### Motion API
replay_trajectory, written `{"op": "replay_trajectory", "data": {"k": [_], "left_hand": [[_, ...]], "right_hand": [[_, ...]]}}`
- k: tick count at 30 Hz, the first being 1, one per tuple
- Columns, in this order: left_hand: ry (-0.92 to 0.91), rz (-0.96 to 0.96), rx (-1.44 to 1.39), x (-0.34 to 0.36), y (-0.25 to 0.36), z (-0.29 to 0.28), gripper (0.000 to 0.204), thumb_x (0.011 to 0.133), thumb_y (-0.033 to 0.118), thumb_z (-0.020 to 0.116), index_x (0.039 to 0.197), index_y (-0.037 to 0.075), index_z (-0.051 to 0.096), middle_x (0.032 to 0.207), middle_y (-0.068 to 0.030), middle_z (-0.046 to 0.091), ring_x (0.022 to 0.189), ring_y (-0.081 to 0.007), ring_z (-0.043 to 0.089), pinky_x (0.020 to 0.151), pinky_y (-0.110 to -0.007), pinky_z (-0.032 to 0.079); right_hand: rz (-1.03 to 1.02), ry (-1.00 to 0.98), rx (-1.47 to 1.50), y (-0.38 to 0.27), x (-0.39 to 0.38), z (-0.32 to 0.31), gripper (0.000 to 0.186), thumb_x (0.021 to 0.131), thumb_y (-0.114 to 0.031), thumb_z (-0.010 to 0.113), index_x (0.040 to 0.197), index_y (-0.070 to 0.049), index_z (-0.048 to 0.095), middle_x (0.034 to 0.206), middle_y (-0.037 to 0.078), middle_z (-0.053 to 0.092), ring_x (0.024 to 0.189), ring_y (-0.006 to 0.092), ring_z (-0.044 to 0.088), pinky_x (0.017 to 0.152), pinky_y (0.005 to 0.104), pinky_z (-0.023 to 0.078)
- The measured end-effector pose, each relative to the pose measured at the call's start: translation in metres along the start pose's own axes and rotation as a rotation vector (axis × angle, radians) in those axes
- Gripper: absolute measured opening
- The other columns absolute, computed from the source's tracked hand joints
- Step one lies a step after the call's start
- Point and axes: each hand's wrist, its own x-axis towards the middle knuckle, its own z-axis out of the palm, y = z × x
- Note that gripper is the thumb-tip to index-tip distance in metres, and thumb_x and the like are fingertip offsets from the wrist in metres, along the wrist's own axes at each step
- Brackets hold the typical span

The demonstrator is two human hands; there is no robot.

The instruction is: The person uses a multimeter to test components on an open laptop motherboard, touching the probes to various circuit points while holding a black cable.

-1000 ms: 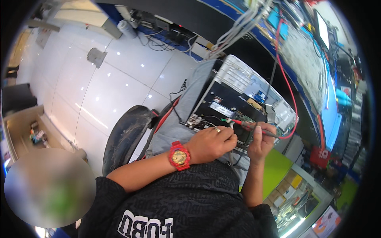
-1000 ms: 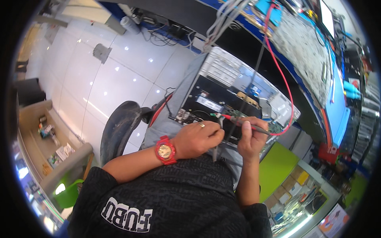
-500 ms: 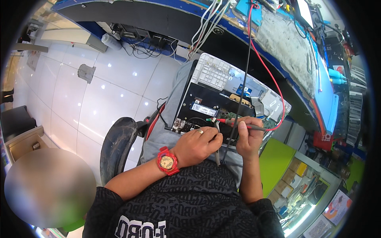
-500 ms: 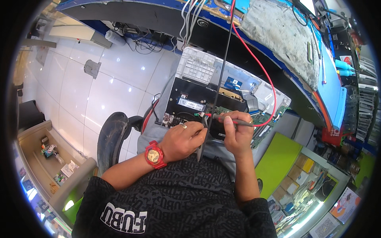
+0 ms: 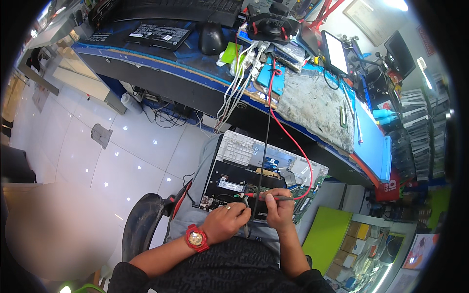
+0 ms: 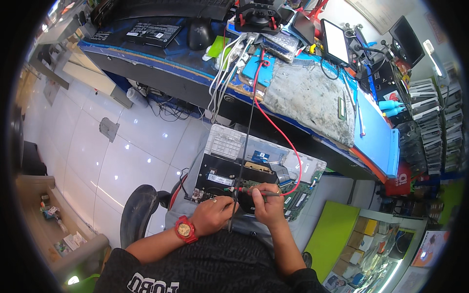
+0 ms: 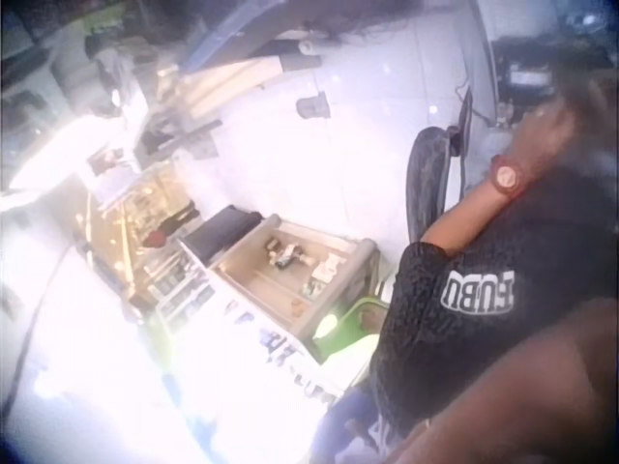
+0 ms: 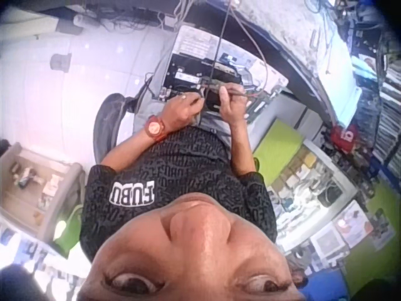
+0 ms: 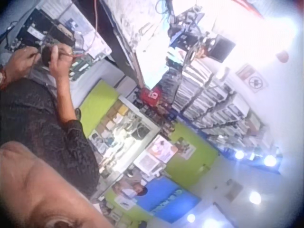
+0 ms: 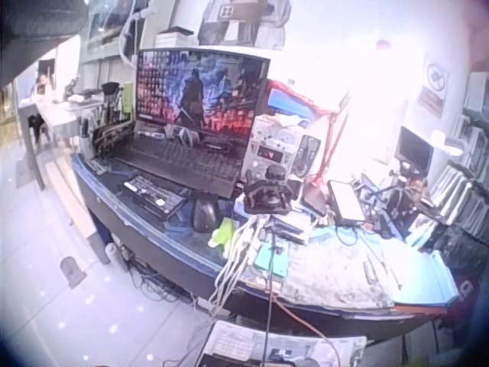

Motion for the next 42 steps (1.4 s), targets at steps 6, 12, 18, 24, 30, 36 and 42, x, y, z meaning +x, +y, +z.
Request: {"op": "replay_trajectory", "data": {"k": [6, 12, 18, 24, 30, 36, 42], "left_hand": [[0.014, 0.01, -0.014, 0.0, -0.001, 0.0, 0.026, 0.084, 0.007, 0.07, 0.11, 0.005, 0.069, 0.104, -0.0081, 0.066, 0.088, -0.0226, 0.071, 0.071, -0.033, 0.059], [0.022, 0.004, -0.045, 0.003, 0.001, -0.004, 0.028, 0.081, 0.004, 0.075, 0.108, 0.002, 0.072, 0.103, -0.0111, 0.066, 0.084, -0.0257, 0.07, 0.071, -0.036, 0.057], [0.002, 0.007, -0.05, 0.002, 0.0, -0.003, 0.033, 0.079, 0.005, 0.074, 0.112, 0.003, 0.071, 0.106, -0.0118, 0.066, 0.088, -0.0263, 0.07, 0.073, -0.037, 0.058], [-0.024, -0.003, -0.034, -0.001, 0.0, -0.003, 0.034, 0.08, 0.006, 0.075, 0.114, 0.003, 0.071, 0.108, -0.0119, 0.066, 0.09, -0.0267, 0.07, 0.074, -0.037, 0.058], [-0.033, -0.001, -0.026, -0.001, 0.0, -0.003, 0.037, 0.081, 0.006, 0.074, 0.117, 0.004, 0.07, 0.109, -0.0116, 0.066, 0.091, -0.027, 0.071, 0.076, -0.037, 0.059], [-0.022, 0.003, -0.03, -0.001, -0.001, -0.003, 0.038, 0.081, 0.006, 0.074, 0.118, 0.005, 0.069, 0.11, -0.0111, 0.066, 0.091, -0.0266, 0.071, 0.076, -0.037, 0.059], [-0.023, 0.0, -0.025, -0.001, -0.001, -0.002, 0.038, 0.081, 0.007, 0.074, 0.118, 0.005, 0.069, 0.109, -0.0111, 0.066, 0.091, -0.0265, 0.071, 0.075, -0.037, 0.059]], "right_hand": [[0.034, -0.046, -0.051, 0.003, -0.005, -0.004, 0.008, 0.102, -0.001, 0.059, 0.108, -0.001, 0.053, 0.094, 0.015, 0.071, 0.09, 0.0216, 0.072, 0.082, 0.0359, 0.057], [-0.012, -0.043, -0.102, 0.002, -0.005, -0.004, 0.008, 0.102, -0.002, 0.059, 0.107, -0.002, 0.053, 0.091, 0.015, 0.072, 0.087, 0.023, 0.073, 0.08, 0.0369, 0.058], [-0.044, -0.041, -0.16, -0.005, 0.0, -0.005, 0.007, 0.101, -0.003, 0.06, 0.104, -0.001, 0.054, 0.09, 0.014, 0.072, 0.083, 0.0221, 0.072, 0.078, 0.0361, 0.057], [-0.029, -0.03, -0.129, -0.002, -0.001, -0.004, 0.007, 0.102, -0.004, 0.06, 0.105, -0.001, 0.054, 0.091, 0.014, 0.072, 0.083, 0.0213, 0.072, 0.078, 0.0357, 0.056], [-0.024, -0.032, -0.154, 0.003, -0.003, -0.005, 0.008, 0.102, -0.004, 0.061, 0.105, -0.002, 0.054, 0.091, 0.014, 0.073, 0.083, 0.0209, 0.072, 0.078, 0.0354, 0.056], [-0.019, -0.038, -0.133, -0.001, -0.002, -0.005, 0.008, 0.102, -0.004, 0.061, 0.105, -0.002, 0.054, 0.09, 0.014, 0.073, 0.083, 0.021, 0.072, 0.078, 0.0352, 0.056], [-0.016, -0.051, -0.148, 0.002, -0.002, -0.006, 0.009, 0.102, -0.005, 0.061, 0.106, -0.002, 0.053, 0.089, 0.014, 0.072, 0.084, 0.0223, 0.073, 0.078, 0.0367, 0.057]]}}
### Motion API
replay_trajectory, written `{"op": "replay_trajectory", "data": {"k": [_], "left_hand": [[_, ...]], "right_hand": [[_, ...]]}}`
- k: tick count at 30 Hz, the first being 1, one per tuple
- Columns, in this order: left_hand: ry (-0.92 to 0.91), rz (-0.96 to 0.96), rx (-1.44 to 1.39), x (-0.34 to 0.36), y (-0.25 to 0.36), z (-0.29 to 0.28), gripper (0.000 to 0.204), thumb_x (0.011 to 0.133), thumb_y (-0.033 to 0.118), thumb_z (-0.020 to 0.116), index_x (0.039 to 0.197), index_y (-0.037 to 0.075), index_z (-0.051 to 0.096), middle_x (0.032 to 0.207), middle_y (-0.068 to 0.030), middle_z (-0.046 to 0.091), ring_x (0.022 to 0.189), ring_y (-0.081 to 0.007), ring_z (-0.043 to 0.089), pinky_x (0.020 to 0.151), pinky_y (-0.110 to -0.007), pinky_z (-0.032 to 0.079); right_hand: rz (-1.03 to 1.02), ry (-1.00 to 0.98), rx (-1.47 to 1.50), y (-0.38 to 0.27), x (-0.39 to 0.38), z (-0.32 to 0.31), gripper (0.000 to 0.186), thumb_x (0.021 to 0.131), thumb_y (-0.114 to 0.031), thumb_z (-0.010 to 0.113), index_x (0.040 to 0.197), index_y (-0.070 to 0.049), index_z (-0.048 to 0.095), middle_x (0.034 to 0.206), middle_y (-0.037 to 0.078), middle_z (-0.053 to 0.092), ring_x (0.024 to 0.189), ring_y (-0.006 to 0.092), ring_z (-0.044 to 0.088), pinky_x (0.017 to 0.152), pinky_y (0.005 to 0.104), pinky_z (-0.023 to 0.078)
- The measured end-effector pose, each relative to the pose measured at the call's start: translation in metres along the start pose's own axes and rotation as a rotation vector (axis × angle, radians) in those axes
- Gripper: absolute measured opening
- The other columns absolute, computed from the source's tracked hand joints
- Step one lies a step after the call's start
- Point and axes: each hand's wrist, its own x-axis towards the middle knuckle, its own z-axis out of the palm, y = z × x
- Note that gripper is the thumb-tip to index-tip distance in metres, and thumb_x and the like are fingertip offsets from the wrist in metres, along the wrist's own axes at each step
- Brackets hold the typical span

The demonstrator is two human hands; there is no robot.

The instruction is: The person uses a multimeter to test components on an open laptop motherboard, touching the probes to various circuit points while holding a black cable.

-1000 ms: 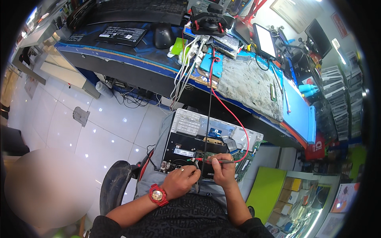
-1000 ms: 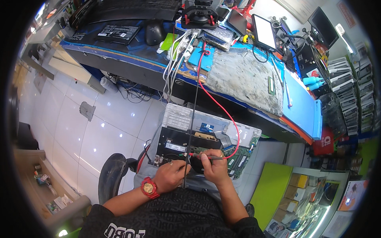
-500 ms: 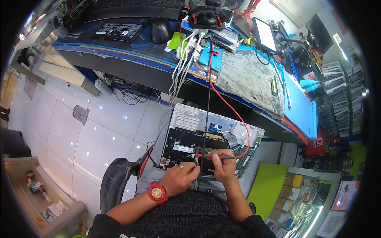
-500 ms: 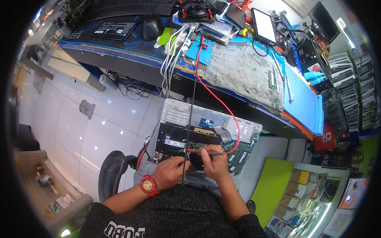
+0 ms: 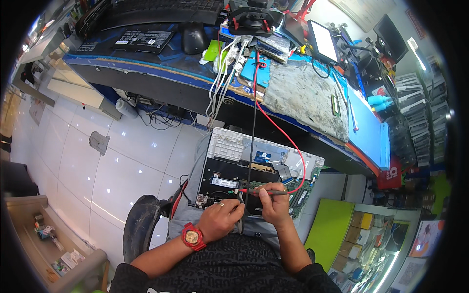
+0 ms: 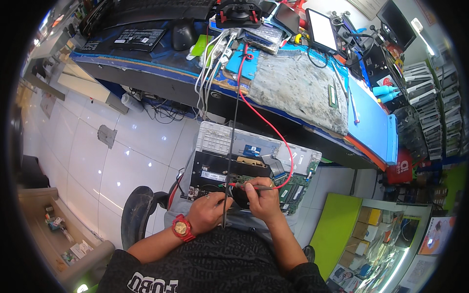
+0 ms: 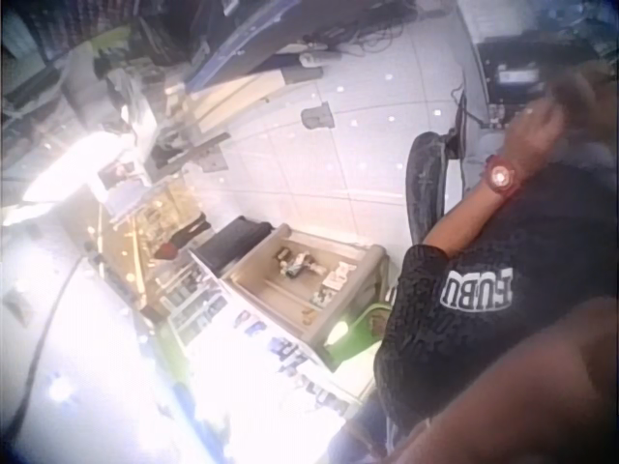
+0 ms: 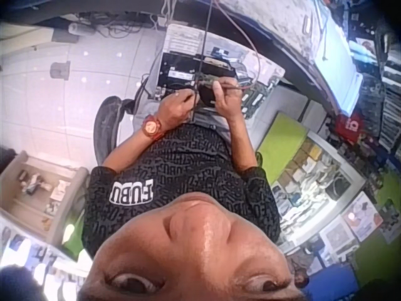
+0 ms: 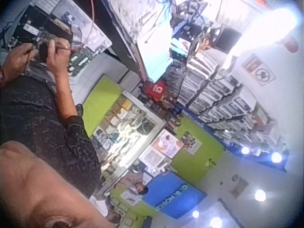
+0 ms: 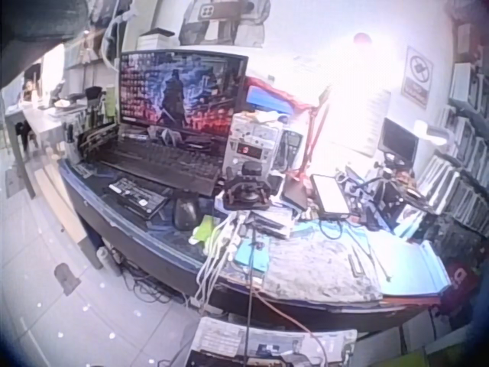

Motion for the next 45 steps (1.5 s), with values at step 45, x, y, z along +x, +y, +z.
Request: {"op": "replay_trajectory", "data": {"k": [45], "left_hand": [[0.012, -0.009, -0.012, 0.008, 0.004, -0.005, 0.032, 0.081, 0.003, 0.073, 0.112, 0.007, 0.073, 0.104, -0.0108, 0.069, 0.084, -0.0279, 0.072, 0.065, -0.037, 0.058]], "right_hand": [[0.034, -0.022, 0.0, 0.001, -0.003, -0.001, 0.01, 0.101, -0.007, 0.064, 0.106, -0.001, 0.058, 0.095, 0.013, 0.073, 0.083, 0.0211, 0.074, 0.075, 0.0348, 0.059]]}}
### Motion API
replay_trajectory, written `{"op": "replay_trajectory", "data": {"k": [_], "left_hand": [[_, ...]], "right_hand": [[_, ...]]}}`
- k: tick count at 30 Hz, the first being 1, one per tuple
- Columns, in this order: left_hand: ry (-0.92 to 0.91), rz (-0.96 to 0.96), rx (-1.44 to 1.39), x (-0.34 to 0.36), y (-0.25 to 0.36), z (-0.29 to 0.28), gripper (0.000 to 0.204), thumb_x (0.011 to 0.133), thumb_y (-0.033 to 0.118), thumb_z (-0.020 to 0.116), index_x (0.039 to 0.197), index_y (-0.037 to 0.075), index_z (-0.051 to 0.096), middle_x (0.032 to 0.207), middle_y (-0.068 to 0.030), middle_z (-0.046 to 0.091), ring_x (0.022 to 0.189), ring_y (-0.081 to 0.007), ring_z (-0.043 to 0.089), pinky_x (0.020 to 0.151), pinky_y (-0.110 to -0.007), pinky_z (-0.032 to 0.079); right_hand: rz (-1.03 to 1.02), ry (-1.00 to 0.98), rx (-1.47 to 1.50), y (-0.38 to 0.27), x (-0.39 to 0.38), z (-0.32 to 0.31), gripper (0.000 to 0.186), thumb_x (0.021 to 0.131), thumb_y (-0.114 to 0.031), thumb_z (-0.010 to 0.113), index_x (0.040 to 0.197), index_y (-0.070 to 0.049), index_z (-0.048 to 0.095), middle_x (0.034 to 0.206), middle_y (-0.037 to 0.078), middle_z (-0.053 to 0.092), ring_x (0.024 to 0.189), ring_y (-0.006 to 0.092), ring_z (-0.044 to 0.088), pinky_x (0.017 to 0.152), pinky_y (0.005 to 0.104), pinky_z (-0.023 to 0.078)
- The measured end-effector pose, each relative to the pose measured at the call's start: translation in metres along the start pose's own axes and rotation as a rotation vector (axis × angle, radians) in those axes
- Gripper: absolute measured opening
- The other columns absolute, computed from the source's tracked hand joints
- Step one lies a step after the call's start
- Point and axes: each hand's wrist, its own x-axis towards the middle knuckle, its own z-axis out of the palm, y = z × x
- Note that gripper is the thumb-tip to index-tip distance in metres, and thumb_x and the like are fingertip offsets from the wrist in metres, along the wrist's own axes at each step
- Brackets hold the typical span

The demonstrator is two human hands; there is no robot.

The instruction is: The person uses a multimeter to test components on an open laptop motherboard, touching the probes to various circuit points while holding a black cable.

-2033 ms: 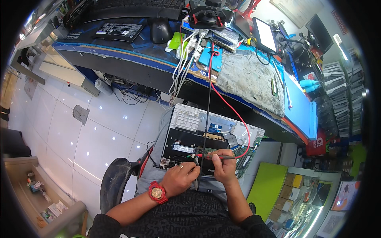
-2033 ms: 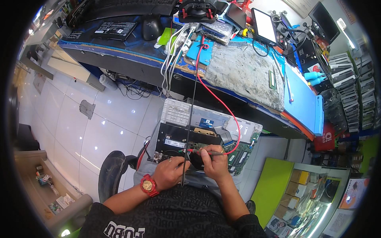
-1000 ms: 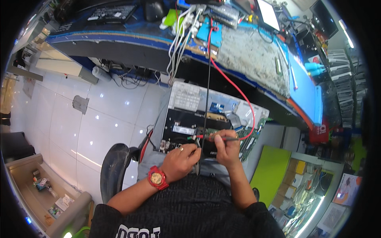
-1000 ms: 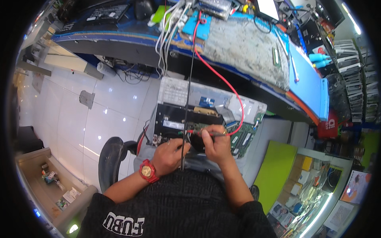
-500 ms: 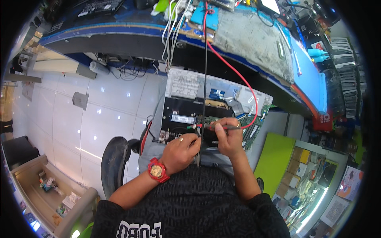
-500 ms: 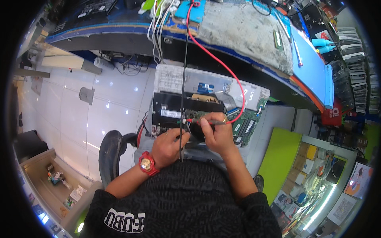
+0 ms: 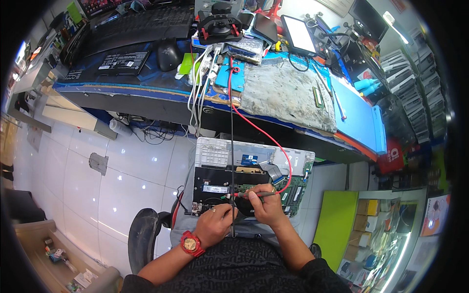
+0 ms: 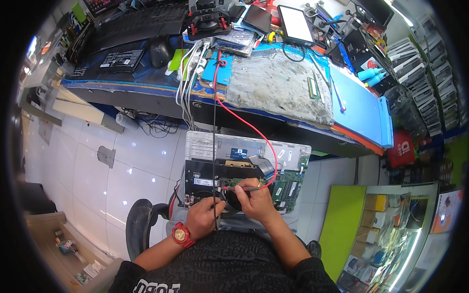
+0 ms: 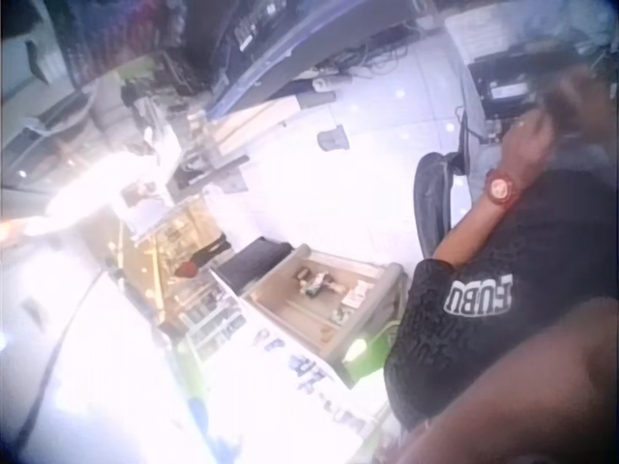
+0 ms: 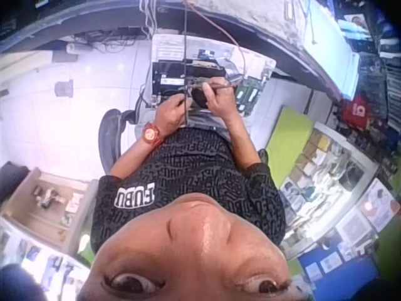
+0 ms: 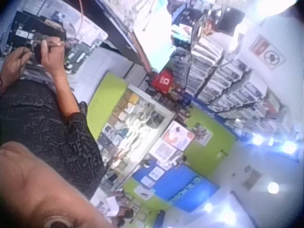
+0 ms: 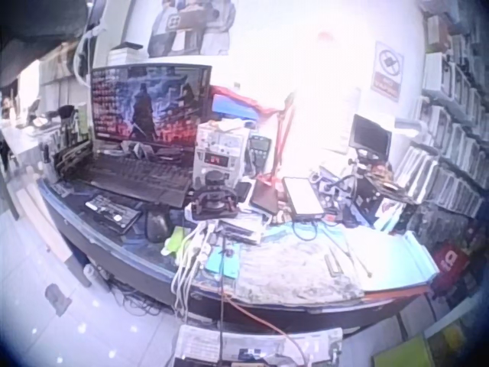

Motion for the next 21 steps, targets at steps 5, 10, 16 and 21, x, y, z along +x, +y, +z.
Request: {"op": "replay_trajectory", "data": {"k": [5, 10, 16, 21], "left_hand": [[0.007, 0.001, -0.015, -0.0007, -0.0004, 0.0014, 0.032, 0.08, 0.002, 0.074, 0.112, 0.006, 0.073, 0.103, -0.0115, 0.069, 0.083, -0.0282, 0.072, 0.065, -0.037, 0.058], [-0.003, 0.001, -0.013, -0.0011, -0.0007, 0.0006, 0.032, 0.08, 0.001, 0.074, 0.112, 0.004, 0.072, 0.102, -0.0123, 0.07, 0.083, -0.0283, 0.072, 0.065, -0.037, 0.058], [0.007, 0.008, -0.008, -0.0003, 0.0002, 0.0005, 0.032, 0.081, 0.002, 0.074, 0.112, 0.004, 0.072, 0.101, -0.0122, 0.07, 0.083, -0.0283, 0.072, 0.065, -0.037, 0.058], [0.015, 0.008, -0.005, -0.0005, -0.0002, 0.0014, 0.032, 0.08, 0.002, 0.074, 0.111, 0.005, 0.072, 0.102, -0.012, 0.069, 0.084, -0.0283, 0.072, 0.065, -0.037, 0.058]], "right_hand": [[-0.007, 0.11, 0.081, -0.0002, 0.0003, 0.0068, 0.011, 0.099, -0.01, 0.069, 0.101, -0.001, 0.063, 0.085, 0.014, 0.071, 0.071, 0.0263, 0.07, 0.064, 0.037, 0.053], [-0.018, 0.09, 0.07, -0.0017, 0.001, 0.0053, 0.009, 0.099, -0.008, 0.069, 0.1, -0.001, 0.064, 0.085, 0.013, 0.069, 0.069, 0.0264, 0.069, 0.062, 0.0376, 0.052], [-0.058, 0.091, 0.031, -0.0047, 0.0031, 0.0032, 0.009, 0.099, -0.008, 0.068, 0.099, -0.001, 0.064, 0.087, 0.013, 0.069, 0.07, 0.0267, 0.069, 0.062, 0.0377, 0.052], [-0.011, 0.024, -0.012, -0.0088, 0.0025, -0.0014, 0.009, 0.101, -0.009, 0.065, 0.102, -0.001, 0.061, 0.094, 0.013, 0.073, 0.083, 0.0241, 0.073, 0.075, 0.0359, 0.057]]}}
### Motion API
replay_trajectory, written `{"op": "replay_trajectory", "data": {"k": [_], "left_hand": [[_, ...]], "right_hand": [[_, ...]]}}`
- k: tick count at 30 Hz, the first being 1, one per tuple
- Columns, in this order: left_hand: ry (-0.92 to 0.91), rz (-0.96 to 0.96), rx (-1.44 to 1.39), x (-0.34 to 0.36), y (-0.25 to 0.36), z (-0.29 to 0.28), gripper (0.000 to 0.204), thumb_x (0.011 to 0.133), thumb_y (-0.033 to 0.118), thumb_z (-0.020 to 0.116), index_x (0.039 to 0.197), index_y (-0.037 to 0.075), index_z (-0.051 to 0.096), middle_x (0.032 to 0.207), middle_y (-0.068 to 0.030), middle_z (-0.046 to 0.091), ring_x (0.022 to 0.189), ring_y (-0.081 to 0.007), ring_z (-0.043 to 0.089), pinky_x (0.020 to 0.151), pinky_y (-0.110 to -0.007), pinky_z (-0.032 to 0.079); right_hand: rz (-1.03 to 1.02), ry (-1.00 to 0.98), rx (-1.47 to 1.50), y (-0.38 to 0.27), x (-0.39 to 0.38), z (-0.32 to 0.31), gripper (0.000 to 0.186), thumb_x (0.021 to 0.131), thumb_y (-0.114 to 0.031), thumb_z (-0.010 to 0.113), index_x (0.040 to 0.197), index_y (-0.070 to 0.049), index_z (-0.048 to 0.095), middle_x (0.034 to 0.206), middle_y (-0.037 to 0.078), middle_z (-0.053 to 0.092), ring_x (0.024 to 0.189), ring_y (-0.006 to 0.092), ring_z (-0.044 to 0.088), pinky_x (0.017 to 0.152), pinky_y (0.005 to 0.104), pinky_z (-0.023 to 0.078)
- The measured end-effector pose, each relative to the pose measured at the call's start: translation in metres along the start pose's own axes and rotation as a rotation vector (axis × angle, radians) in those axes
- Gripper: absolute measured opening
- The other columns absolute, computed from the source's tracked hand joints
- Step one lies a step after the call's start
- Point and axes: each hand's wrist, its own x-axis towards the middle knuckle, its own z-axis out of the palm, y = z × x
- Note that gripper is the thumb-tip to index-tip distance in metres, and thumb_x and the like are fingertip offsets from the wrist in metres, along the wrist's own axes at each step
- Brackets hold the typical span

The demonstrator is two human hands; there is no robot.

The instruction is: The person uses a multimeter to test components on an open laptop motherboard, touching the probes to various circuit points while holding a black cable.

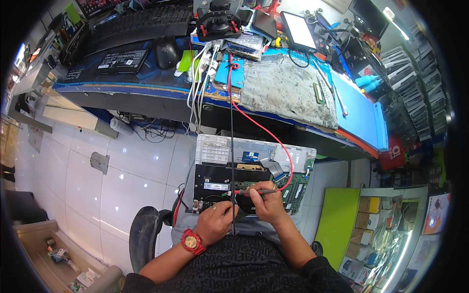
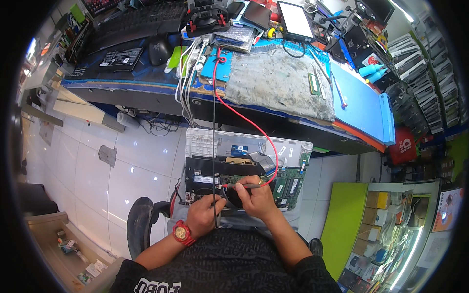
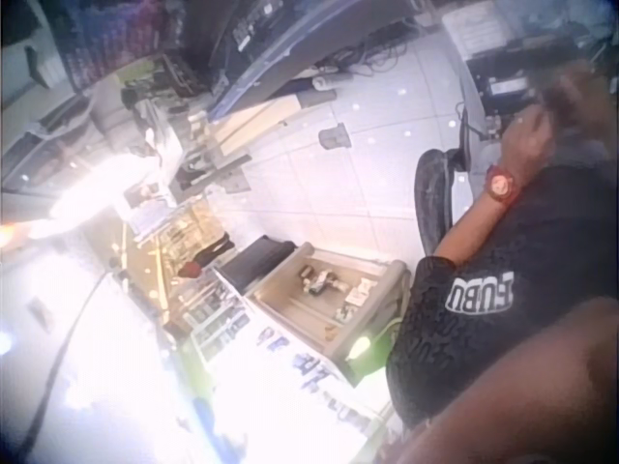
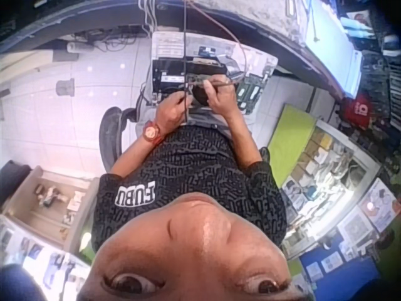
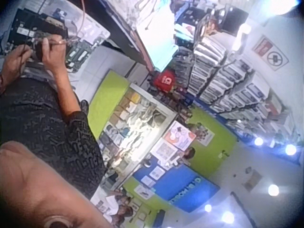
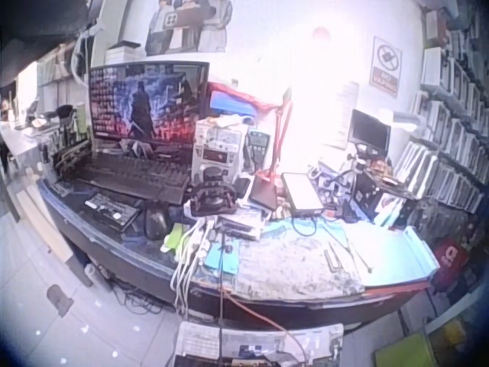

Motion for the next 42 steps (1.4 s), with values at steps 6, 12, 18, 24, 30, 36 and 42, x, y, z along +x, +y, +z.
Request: {"op": "replay_trajectory", "data": {"k": [6, 12, 18, 24, 30, 36, 42], "left_hand": [[-0.012, -0.003, 0.001, 0.0, 0.0, -0.001, 0.033, 0.08, 0.001, 0.073, 0.112, 0.005, 0.072, 0.102, -0.012, 0.069, 0.084, -0.0285, 0.072, 0.065, -0.037, 0.058], [-0.01, -0.004, -0.005, 0.0, 0.0, -0.001, 0.033, 0.08, 0.001, 0.073, 0.113, 0.005, 0.071, 0.103, -0.0121, 0.07, 0.084, -0.0286, 0.072, 0.065, -0.037, 0.058], [-0.014, -0.013, -0.011, 0.0, 0.0, 0.0, 0.032, 0.08, 0.001, 0.074, 0.112, 0.005, 0.071, 0.102, -0.0118, 0.07, 0.084, -0.0286, 0.072, 0.064, -0.037, 0.058], [-0.019, -0.01, -0.007, 0.0, 0.0, 0.0, 0.031, 0.081, 0.002, 0.074, 0.112, 0.005, 0.071, 0.102, -0.0121, 0.07, 0.084, -0.029, 0.072, 0.064, -0.038, 0.058], [-0.006, 0.02, 0.041, 0.002, -0.001, 0.001, 0.027, 0.083, 0.006, 0.075, 0.11, 0.005, 0.072, 0.105, -0.0094, 0.067, 0.083, -0.0246, 0.071, 0.067, -0.036, 0.058], [-0.007, -0.073, -0.095, 0.006, 0.0, -0.008, 0.035, 0.078, -0.006, 0.075, 0.112, 0.004, 0.071, 0.103, -0.0135, 0.068, 0.086, -0.0312, 0.071, 0.068, -0.039, 0.058], [0.1, -0.27, -0.326, 0.029, -0.004, -0.028, 0.016, 0.092, -0.004, 0.073, 0.107, 0.0, 0.069, 0.102, -0.0149, 0.067, 0.092, -0.0281, 0.07, 0.079, -0.035, 0.056]], "right_hand": [[-0.005, -0.005, -0.008, 0.003, -0.002, 0.0, 0.008, 0.101, -0.008, 0.064, 0.103, -0.001, 0.06, 0.095, 0.013, 0.073, 0.084, 0.0239, 0.074, 0.075, 0.0361, 0.058], [-0.048, 0.04, 0.033, 0.008, -0.001, 0.005, 0.01, 0.1, -0.009, 0.066, 0.103, -0.001, 0.061, 0.088, 0.013, 0.071, 0.074, 0.026, 0.071, 0.067, 0.0371, 0.055], [-0.076, 0.071, 0.051, 0.009, -0.001, 0.007, 0.011, 0.099, -0.01, 0.069, 0.102, -0.001, 0.062, 0.085, 0.013, 0.07, 0.07, 0.0275, 0.07, 0.062, 0.0376, 0.053], [-0.068, 0.071, 0.027, 0.006, 0.001, 0.004, 0.011, 0.099, -0.009, 0.069, 0.101, -0.001, 0.062, 0.085, 0.014, 0.07, 0.07, 0.0278, 0.07, 0.063, 0.0381, 0.053], [0.008, 0.056, 0.007, 0.007, 0.0, 0.003, 0.01, 0.097, -0.01, 0.07, 0.096, -0.001, 0.066, 0.084, 0.014, 0.07, 0.074, 0.0298, 0.071, 0.066, 0.0387, 0.054], [-0.067, 0.116, 0.116, 0.009, 0.002, 0.007, 0.007, 0.099, -0.006, 0.067, 0.098, 0.0, 0.064, 0.086, 0.013, 0.072, 0.074, 0.0257, 0.069, 0.069, 0.0349, 0.054], [-0.142, 0.183, 0.161, -0.006, -0.01, 0.003, 0.02, 0.095, 0.004, 0.07, 0.106, -0.001, 0.054, 0.088, 0.014, 0.072, 0.077, 0.0217, 0.073, 0.068, 0.0326, 0.057]]}}
